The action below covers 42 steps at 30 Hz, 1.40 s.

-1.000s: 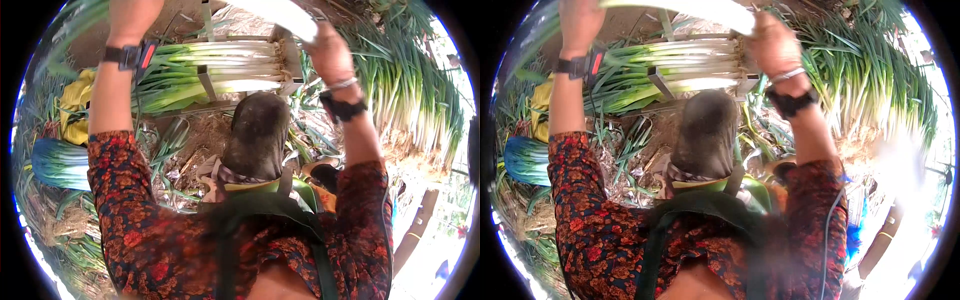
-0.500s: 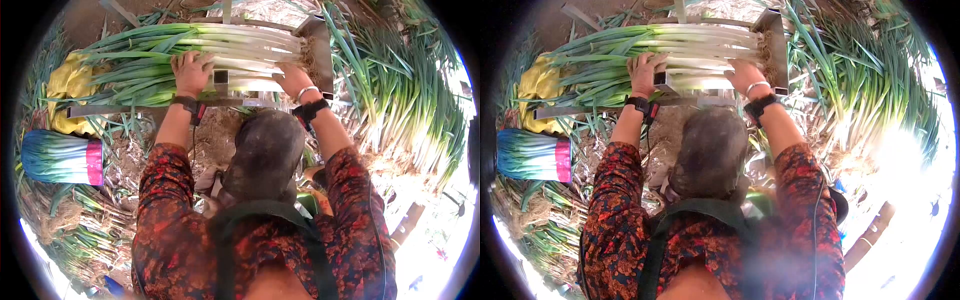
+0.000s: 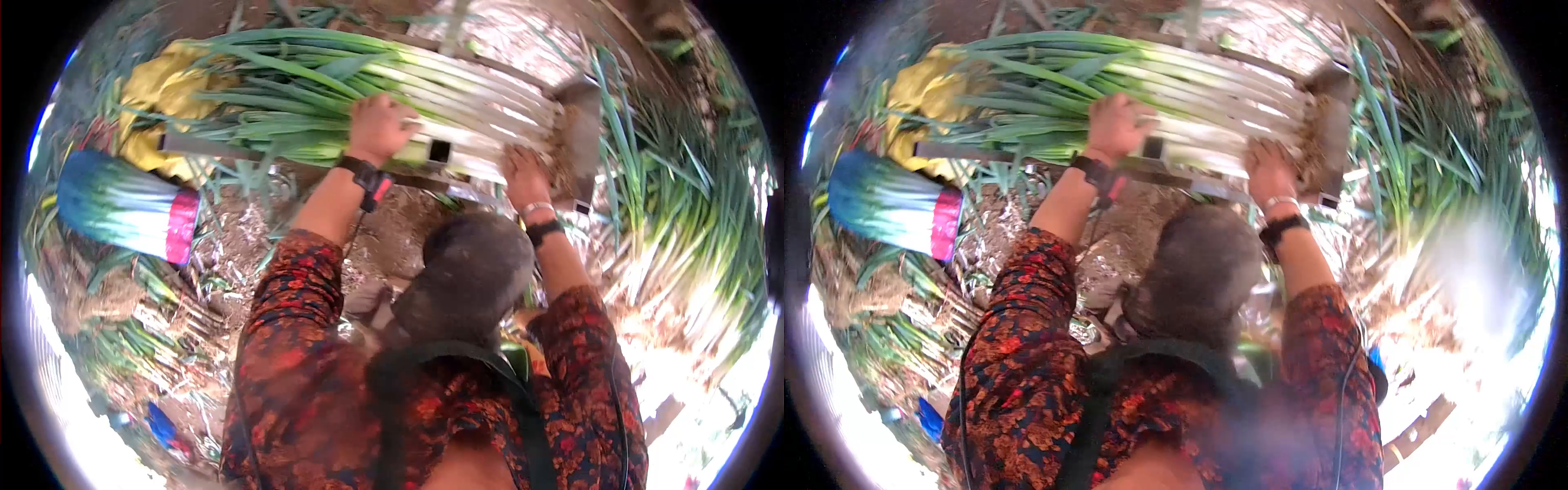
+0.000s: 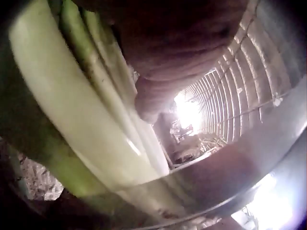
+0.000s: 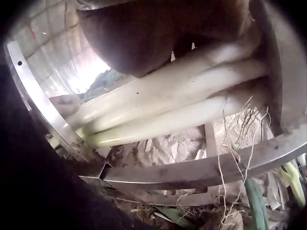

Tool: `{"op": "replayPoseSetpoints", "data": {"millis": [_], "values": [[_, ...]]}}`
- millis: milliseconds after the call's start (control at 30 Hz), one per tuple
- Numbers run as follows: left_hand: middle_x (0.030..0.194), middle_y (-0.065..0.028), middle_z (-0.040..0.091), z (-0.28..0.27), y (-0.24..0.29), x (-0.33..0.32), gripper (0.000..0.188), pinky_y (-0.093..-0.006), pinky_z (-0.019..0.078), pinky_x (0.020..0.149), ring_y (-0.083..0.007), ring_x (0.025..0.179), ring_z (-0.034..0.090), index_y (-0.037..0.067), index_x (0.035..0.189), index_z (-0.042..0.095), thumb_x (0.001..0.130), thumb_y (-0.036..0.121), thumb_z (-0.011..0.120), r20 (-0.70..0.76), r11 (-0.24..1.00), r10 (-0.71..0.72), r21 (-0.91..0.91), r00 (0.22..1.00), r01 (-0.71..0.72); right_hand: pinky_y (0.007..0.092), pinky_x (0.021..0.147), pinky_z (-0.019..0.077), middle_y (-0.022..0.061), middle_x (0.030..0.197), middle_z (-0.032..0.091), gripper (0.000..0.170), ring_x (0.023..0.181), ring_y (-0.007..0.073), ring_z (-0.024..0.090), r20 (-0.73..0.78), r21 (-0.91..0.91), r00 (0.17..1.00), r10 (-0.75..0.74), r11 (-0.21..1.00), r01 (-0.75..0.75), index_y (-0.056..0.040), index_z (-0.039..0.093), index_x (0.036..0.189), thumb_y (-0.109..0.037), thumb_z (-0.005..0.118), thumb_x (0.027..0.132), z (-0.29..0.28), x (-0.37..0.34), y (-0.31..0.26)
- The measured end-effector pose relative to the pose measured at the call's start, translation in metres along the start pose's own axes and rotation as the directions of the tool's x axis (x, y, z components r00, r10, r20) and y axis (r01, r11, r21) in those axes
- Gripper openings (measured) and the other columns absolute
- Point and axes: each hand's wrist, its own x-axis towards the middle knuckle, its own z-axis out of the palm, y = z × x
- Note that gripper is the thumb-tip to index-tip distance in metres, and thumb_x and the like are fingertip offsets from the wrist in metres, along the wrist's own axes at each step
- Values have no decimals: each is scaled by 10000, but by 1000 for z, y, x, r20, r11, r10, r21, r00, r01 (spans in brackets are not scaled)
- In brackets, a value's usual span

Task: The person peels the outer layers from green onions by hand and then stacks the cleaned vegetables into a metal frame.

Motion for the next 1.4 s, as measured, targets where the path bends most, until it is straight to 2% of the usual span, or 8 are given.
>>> {"op": "replayPoseSetpoints", "data": {"millis": [433, 567, 733, 900, 1000, 1133, 1300, 1400], "values": [[1201, -87, 545, -40, -130, -7, 311, -532, 381, 966, -311, 1149, 505, 142, 1105, 591, 935, 375, 476, -217, 773, -528, 279, 821, 570, 448, 1111, 265, 52, 1396, 474, 405, 1319, 304, 365, 137, 140, 956, 258, 951, -277, -194, 547, 1309, -365, 432, 960, -47, 4, -36], [1171, -91, 530, -36, -127, 11, 282, -517, 378, 962, -317, 1131, 501, 124, 1087, 569, 876, 309, 592, -324, 759, -360, 443, 875, 477, 453, 1115, 257, 47, 1395, 477, 407, 1322, 300, 364, 137, 105, 962, 237, 962, -252, -202, 534, 1320, -353, 440, 953, -49, 4, -36], [951, -101, 563, -49, -49, -14, 231, -447, 419, 809, -326, 924, 531, 99, 971, 567, 801, 211, 678, -632, 923, -149, 187, 761, 336, 449, 1115, 259, 54, 1395, 476, 406, 1326, 297, 363, 139, 107, 968, 210, 968, -226, -197, 536, 1318, -339, 452, 946, -46, 4, -33], [981, -160, 570, 9, -10, -110, 366, -452, 411, 878, -361, 948, 527, 42, 1085, 555, 811, 237, 701, -511, 796, -600, -310, 615, 519, 445, 1107, 273, 66, 1392, 481, 391, 1319, 304, 371, 82, 103, 984, 160, 980, -168, -193, 552, 1302, -317, 464, 942, -27, 0, -21], [1113, -252, 551, 34, -47, -112, 637, -469, 359, 995, -423, 1083, 487, -61, 1274, 436, 838, 328, 690, -459, 556, -795, -812, 396, 176, 450, 1103, 275, 61, 1390, 484, 388, 1316, 305, 376, 74, 70, 981, 179, 980, -185, -195, 554, 1299, -319, 468, 941, -33, 0, -23], [1290, -310, 426, 10, -112, -79, 816, -527, 339, 1017, -469, 1215, 390, -173, 1266, 354, 883, 521, 550, -498, 463, -836, -410, 232, 786, 461, 1108, 254, 55, 1394, 478, 390, 1327, 297, 363, 72, 112, 976, 204, 971, -212, -211, 549, 1303, -323, 463, 939, -33, 0, -30], [1238, -297, 462, -7, -146, -48, 526, -601, 385, 950, -473, 1203, 420, -14, 1135, 500, 881, 447, 511, -516, 470, -690, 212, 507, 857, 488, 1099, 241, 50, 1443, 428, 420, 1360, 267, 315, 134, -215, 991, 18, 977, 11, -183, 511, 1346, -278, 428, 945, 4, -3, -10], [1214, -269, 557, -69, -118, -20, 378, -559, 439, 935, -460, 1108, 542, 46, 1080, 647, 842, 287, 478, -20, 612, -761, 309, 648, 728, 449, 821, 482, 128, 1100, 618, 307, 1021, 280, 597, 239, -444, 968, 81, 895, 35, -73, 622, 1115, -193, 489, 867, -52, 9, -44]]}}
